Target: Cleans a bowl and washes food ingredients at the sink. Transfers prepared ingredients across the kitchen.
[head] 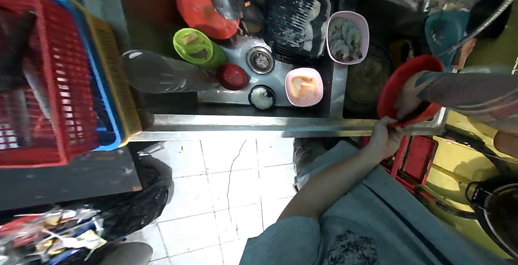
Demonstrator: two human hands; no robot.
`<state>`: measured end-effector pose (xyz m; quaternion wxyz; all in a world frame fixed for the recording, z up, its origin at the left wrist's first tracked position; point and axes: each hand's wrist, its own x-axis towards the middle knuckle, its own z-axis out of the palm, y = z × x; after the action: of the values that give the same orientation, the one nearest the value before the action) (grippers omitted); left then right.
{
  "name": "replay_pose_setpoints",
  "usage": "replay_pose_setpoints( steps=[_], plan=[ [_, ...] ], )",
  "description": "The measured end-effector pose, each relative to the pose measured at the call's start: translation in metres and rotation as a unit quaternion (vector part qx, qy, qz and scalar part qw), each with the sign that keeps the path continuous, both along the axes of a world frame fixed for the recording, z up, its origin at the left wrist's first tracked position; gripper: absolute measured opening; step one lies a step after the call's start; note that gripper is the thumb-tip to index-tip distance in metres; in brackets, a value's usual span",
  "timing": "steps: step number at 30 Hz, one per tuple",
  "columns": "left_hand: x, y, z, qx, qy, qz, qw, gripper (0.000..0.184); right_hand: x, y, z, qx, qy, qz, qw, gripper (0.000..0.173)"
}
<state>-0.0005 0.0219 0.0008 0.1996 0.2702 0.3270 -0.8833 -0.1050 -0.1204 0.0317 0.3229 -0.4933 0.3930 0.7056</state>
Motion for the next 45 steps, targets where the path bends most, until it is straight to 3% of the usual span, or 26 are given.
replay_pose_setpoints(
  steps=[3, 5, 6, 7, 9, 11, 12, 13, 14, 15, 16, 18, 20, 23, 27, 29, 30, 31, 35, 39, 42, 45],
  plan=[
    [0.001, 0.000, -0.002, -0.010, 0.011, 0.005, 1.000, 0.006, 0.021, -0.022, 0.003, 0.091, 0.076, -0.050, 0.992, 0.066],
    [0.004, -0.004, -0.005, -0.017, 0.013, -0.012, 1.000, 0.007, 0.072, -0.055, 0.044, 0.205, 0.181, -0.122, 0.954, 0.052],
    [0.005, -0.006, -0.006, -0.030, 0.005, -0.028, 0.999, 0.007, 0.097, -0.049, 0.131, 0.017, 0.054, -0.188, 0.981, 0.041],
    [0.008, -0.009, -0.008, -0.056, -0.010, -0.047, 0.997, 0.008, 0.124, -0.035, 0.181, -0.106, 0.011, -0.202, 0.974, 0.034],
    [0.015, -0.016, -0.009, -0.134, -0.054, -0.090, 0.985, 0.010, 0.143, -0.019, 0.210, -0.169, -0.030, -0.176, 0.969, 0.032],
    [0.022, -0.024, -0.010, -0.211, -0.099, -0.139, 0.962, 0.018, 0.117, -0.008, 0.190, -0.161, -0.101, -0.154, 0.970, 0.035],
    [0.026, -0.027, -0.010, -0.243, -0.119, -0.163, 0.949, 0.025, 0.085, 0.002, 0.161, -0.158, -0.169, -0.138, 0.963, 0.036],
    [0.031, -0.030, -0.009, -0.278, -0.136, -0.185, 0.933, 0.032, 0.035, 0.026, 0.114, -0.214, -0.279, -0.134, 0.927, 0.037],
    [0.035, -0.034, -0.008, -0.318, -0.152, -0.208, 0.912, 0.040, -0.021, 0.064, 0.045, -0.338, -0.417, -0.136, 0.833, 0.039],
    [0.038, -0.037, -0.007, -0.363, -0.166, -0.229, 0.888, 0.048, -0.048, 0.076, 0.004, -0.352, -0.421, -0.158, 0.821, 0.042],
    [0.040, -0.039, -0.009, -0.407, -0.179, -0.246, 0.861, 0.053, -0.057, 0.083, -0.013, -0.351, -0.396, -0.181, 0.829, 0.044],
    [0.038, -0.043, -0.020, -0.486, -0.220, -0.283, 0.797, 0.061, -0.058, 0.099, -0.020, -0.404, -0.387, -0.197, 0.805, 0.046],
    [0.037, -0.045, -0.035, -0.561, -0.267, -0.331, 0.710, 0.070, -0.059, 0.122, -0.024, -0.493, -0.419, -0.189, 0.739, 0.044],
    [0.040, -0.051, -0.031, -0.617, -0.328, -0.392, 0.598, 0.071, -0.069, 0.144, -0.015, -0.571, -0.444, -0.304, 0.619, 0.035],
    [0.041, -0.059, -0.020, -0.631, -0.384, -0.398, 0.544, 0.074, -0.097, 0.161, -0.013, -0.655, -0.351, -0.566, 0.357, 0.025],
    [0.044, -0.060, -0.014, -0.641, -0.410, -0.395, 0.515, 0.072, -0.119, 0.151, -0.042, -0.637, -0.322, -0.671, 0.204, 0.027],
    [0.047, -0.060, -0.011, -0.641, -0.416, -0.388, 0.515, 0.069, -0.130, 0.140, -0.062, -0.610, -0.309, -0.717, 0.136, 0.030],
    [0.050, -0.061, -0.007, -0.637, -0.418, -0.379, 0.526, 0.066, -0.138, 0.128, -0.080, -0.571, -0.290, -0.761, 0.102, 0.034],
    [0.060, -0.060, 0.011, -0.590, -0.404, -0.316, 0.624, 0.059, -0.152, 0.090, -0.126, -0.454, -0.286, -0.840, 0.085, 0.047],
    [0.068, -0.058, 0.033, -0.554, -0.395, -0.254, 0.687, 0.053, -0.155, 0.064, -0.137, -0.443, -0.308, -0.842, -0.003, 0.051],
    [0.075, -0.055, 0.038, -0.556, -0.391, -0.217, 0.700, 0.053, -0.161, 0.049, -0.132, -0.501, -0.302, -0.811, -0.016, 0.047],
    [0.077, -0.052, 0.037, -0.553, -0.392, -0.183, 0.712, 0.051, -0.163, 0.040, -0.130, -0.582, -0.317, -0.747, 0.044, 0.026]
  ],
)
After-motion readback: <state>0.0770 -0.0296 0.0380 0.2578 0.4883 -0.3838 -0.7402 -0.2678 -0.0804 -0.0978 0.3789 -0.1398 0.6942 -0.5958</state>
